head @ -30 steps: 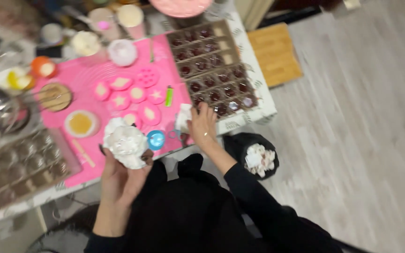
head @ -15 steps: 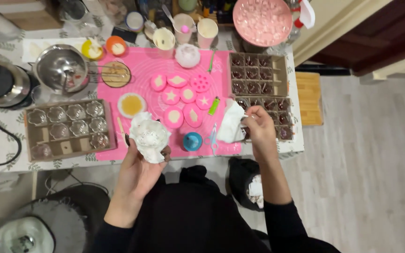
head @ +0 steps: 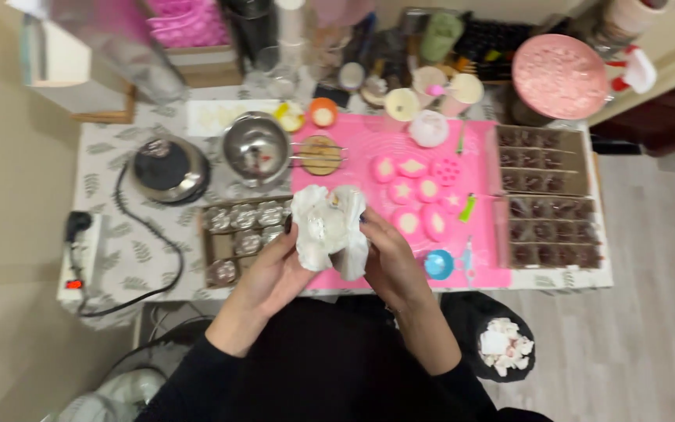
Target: Wiping and cleaning small glass jars and candle-making supplies at a workspace.
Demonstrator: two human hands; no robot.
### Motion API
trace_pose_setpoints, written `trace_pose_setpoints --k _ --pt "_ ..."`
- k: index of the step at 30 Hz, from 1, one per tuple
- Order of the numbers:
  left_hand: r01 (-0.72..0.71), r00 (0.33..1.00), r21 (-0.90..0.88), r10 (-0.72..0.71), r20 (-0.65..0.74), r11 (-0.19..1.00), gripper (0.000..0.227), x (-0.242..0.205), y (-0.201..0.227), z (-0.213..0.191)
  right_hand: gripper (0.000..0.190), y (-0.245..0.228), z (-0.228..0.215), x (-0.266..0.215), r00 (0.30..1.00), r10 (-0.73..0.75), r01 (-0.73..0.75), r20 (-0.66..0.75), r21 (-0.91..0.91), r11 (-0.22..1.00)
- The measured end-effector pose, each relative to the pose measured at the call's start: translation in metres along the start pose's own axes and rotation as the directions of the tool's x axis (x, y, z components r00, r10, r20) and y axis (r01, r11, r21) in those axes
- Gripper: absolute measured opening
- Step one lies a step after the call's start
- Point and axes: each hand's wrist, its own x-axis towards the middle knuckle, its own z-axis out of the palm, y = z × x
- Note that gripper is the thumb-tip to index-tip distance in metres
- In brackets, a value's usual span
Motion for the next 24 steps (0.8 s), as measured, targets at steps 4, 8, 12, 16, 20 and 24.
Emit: trace_pose_setpoints --k 4,8,12,16,20,24 --pt "-0.028 1.0 0.024 0.028 -0.002 0.999 0.048 -0.025 0.042 -0.018 0.047 0.033 0.016 0.021 0.99 0.139 -0.14 0.033 0.036 0.989" --pt "-0.113 0.991 0.146 0.121 -0.05 0.983 0.05 -0.041 0.075 -0.01 0.037 0.024 0.027 0.036 0.994 -0.049 0.023 -0.102 -0.242 0.97" --pt "-0.237 0.963 0.503 0.27 0.008 0.831 0.054 -0.047 0.091 0.015 0.023 -0.004 0.088 0.024 0.822 -0.528 0.101 -0.216 -0.856 0.507" --pt "-0.281 0.952 0.488 0.306 0.03 0.827 0.054 -0.042 0.09 0.008 0.02 -0.009 0.137 0.012 0.793 -0.599 0.226 0.11 -0.966 0.122" --pt "-0.21 0.972 0.412 0.234 -0.009 0.887 0.05 -0.044 0.099 0.016 0.011 -0.014 0.147 0.016 0.764 -0.414 0.5 0.495 -0.859 -0.106" --pt "-0.071 0.994 0.314 0.094 -0.061 0.947 0.045 -0.051 0.117 0.035 0.016 -0.033 0.145 0.024 0.68 -0.212 0.655 0.702 -0.711 -0.254"
